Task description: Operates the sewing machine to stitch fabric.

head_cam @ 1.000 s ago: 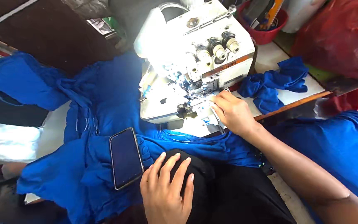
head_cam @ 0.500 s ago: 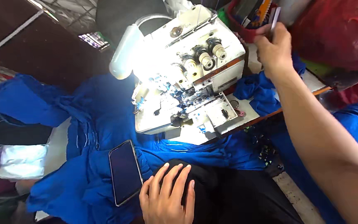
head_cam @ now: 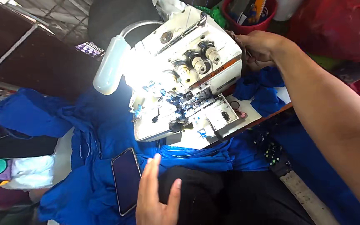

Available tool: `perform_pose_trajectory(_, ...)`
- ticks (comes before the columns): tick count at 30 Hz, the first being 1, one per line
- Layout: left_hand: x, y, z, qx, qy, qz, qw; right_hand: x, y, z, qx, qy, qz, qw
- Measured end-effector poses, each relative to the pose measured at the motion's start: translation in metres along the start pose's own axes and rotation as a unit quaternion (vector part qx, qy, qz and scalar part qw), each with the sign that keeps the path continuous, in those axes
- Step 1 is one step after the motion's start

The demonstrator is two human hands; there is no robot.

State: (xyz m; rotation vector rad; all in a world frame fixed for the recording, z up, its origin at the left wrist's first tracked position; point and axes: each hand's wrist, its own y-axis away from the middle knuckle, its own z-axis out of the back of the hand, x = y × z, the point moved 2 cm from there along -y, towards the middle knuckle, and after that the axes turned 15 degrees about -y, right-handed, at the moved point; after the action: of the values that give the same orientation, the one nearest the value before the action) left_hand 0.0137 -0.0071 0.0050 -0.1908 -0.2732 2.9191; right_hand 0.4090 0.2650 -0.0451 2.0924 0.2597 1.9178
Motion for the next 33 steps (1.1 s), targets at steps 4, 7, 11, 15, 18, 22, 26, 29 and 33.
perform_pose_trajectory(4, 0.022, -0.039, -0.008, 0.017, 0.073, 0.054, 0.996, -0.006, 0.002, 0.008, 0.069, -0.019, 0.048, 0.996)
perform_pose_trajectory(7, 0.024, -0.058, -0.014, 0.014, 0.029, 0.045, 0.998, -0.008, 0.005, 0.01, 0.094, -0.009, 0.069, 0.993)
perform_pose_trajectory(11, 0.026, -0.063, -0.016, 0.028, -0.053, 0.045, 0.997, -0.006, 0.007, 0.011, 0.108, 0.017, 0.088, 0.99)
perform_pose_trajectory(15, 0.026, -0.068, -0.01, 0.049, -0.079, 0.049, 0.994, -0.004, 0.009, 0.011, 0.142, 0.012, 0.098, 0.985)
perform_pose_trajectory(18, 0.021, -0.07, -0.008, 0.06, -0.08, 0.056, 0.993, -0.009, 0.006, 0.014, 0.169, -0.005, 0.123, 0.978)
perform_pose_trajectory(22, 0.026, -0.068, -0.016, 0.036, -0.072, 0.054, 0.995, -0.013, 0.003, 0.015, 0.176, -0.031, 0.147, 0.973)
perform_pose_trajectory(26, 0.029, -0.064, -0.019, 0.03, -0.051, 0.056, 0.997, -0.007, 0.011, 0.013, 0.124, 0.03, 0.168, 0.978)
perform_pose_trajectory(29, 0.03, -0.063, -0.021, 0.018, -0.051, 0.052, 0.997, 0.003, 0.048, 0.012, -0.043, 0.139, 0.207, 0.967)
perform_pose_trajectory(33, 0.03, -0.062, -0.022, 0.02, -0.04, 0.053, 0.998, -0.014, 0.126, 0.0, -0.187, 0.121, 0.369, 0.903)
